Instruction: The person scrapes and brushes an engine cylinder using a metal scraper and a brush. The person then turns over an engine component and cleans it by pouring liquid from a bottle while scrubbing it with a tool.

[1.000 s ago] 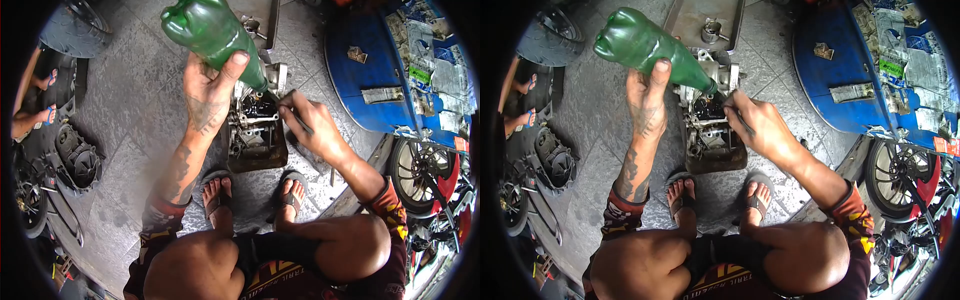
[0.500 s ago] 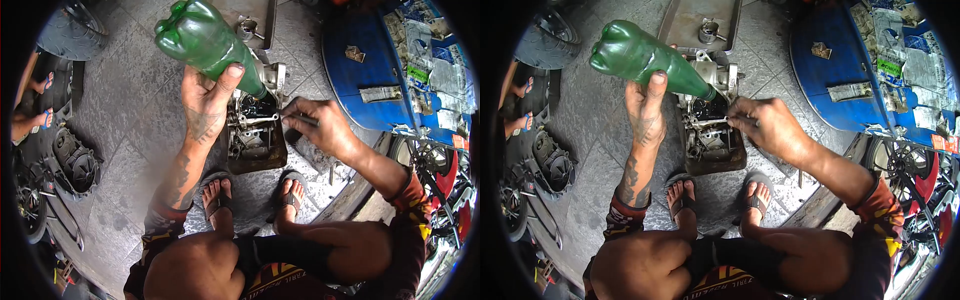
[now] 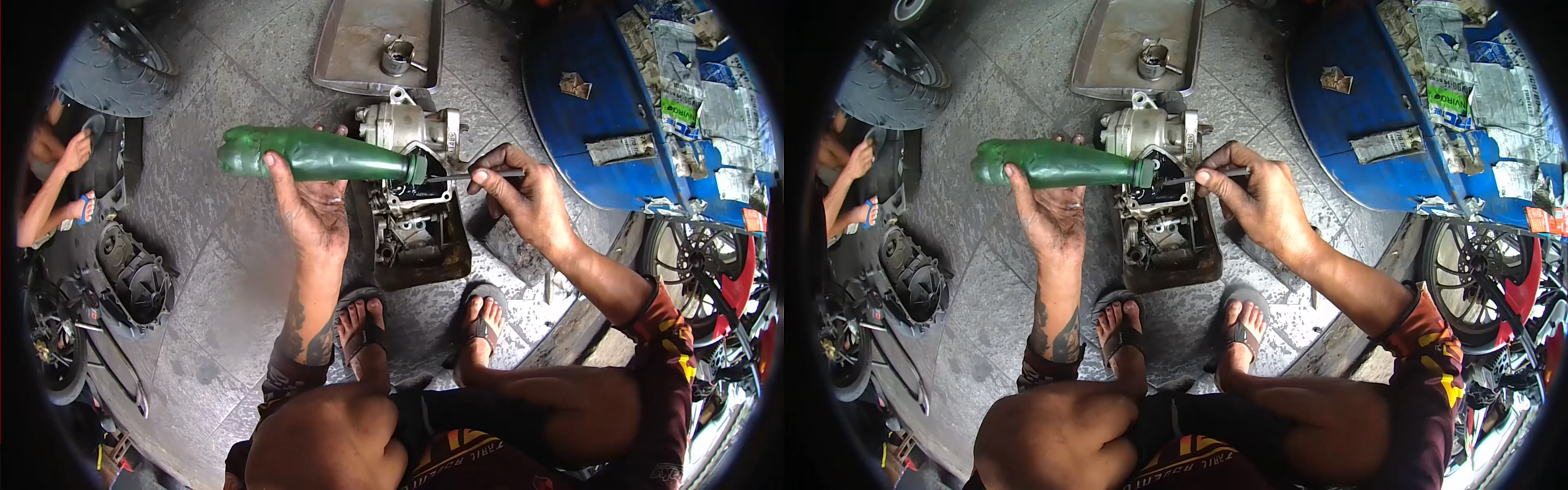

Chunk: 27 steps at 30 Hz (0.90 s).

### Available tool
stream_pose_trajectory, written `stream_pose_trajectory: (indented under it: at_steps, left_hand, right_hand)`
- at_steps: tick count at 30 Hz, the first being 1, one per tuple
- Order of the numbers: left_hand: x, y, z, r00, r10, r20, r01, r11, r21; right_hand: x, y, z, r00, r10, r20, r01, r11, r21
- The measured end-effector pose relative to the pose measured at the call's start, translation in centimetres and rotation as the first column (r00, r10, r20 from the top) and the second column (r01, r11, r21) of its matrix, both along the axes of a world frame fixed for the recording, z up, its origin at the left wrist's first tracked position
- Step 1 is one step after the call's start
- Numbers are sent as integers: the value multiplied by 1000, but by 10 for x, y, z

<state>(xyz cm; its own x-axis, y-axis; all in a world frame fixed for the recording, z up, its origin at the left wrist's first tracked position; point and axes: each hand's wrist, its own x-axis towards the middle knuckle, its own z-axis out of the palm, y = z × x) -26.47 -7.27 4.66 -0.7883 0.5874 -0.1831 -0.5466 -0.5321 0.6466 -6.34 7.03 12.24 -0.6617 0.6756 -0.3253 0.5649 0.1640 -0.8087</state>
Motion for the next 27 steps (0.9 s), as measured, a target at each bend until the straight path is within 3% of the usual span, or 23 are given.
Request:
stream_pose_trajectory:
  at_steps: [2,3,5,10,13,15,18,21,23,25,26,27]
  left_hand:
    - [3,-6,-5,993,14,119,-18,999,31]
    - [3,-8,-7,993,16,119,-18,1000,23]
    - [2,-11,-10,988,15,151,-22,999,46]
    - [-1,-12,-5,986,66,152,-67,998,-2]
    - [-3,-15,-4,981,92,170,-94,996,1]
    - [1,-17,-5,979,82,189,-82,997,-4]
    - [-1,-14,-6,983,61,171,-67,997,31]
    - [1,-13,-5,979,52,199,-61,997,41]
    - [5,-12,-1,976,67,205,-62,998,-29]
    - [5,-11,-5,978,26,205,-31,999,21]
    - [4,-13,-6,978,-2,207,-12,998,62]
    - [3,-15,-5,979,7,206,-21,997,68]
  right_hand:
    - [-3,-4,-4,987,113,-112,-92,979,183]
    - [-6,-5,-7,987,113,-113,-92,980,176]
    - [-16,-6,-12,892,375,-254,-230,858,458]
    - [-17,8,-14,806,579,-127,-420,709,566]
    - [-10,3,-13,834,517,-193,-376,789,487]
    - [-11,3,-15,812,553,-188,-385,749,540]
    - [-9,11,-12,847,521,-110,-453,814,363]
    - [-5,15,-8,867,497,-47,-428,788,442]
    - [-16,5,-8,832,525,-179,-441,823,358]
    - [-17,8,-20,783,580,-224,-446,775,447]
    - [-12,14,-19,869,479,-122,-427,852,304]
    - [-9,21,-9,903,430,23,-412,847,337]
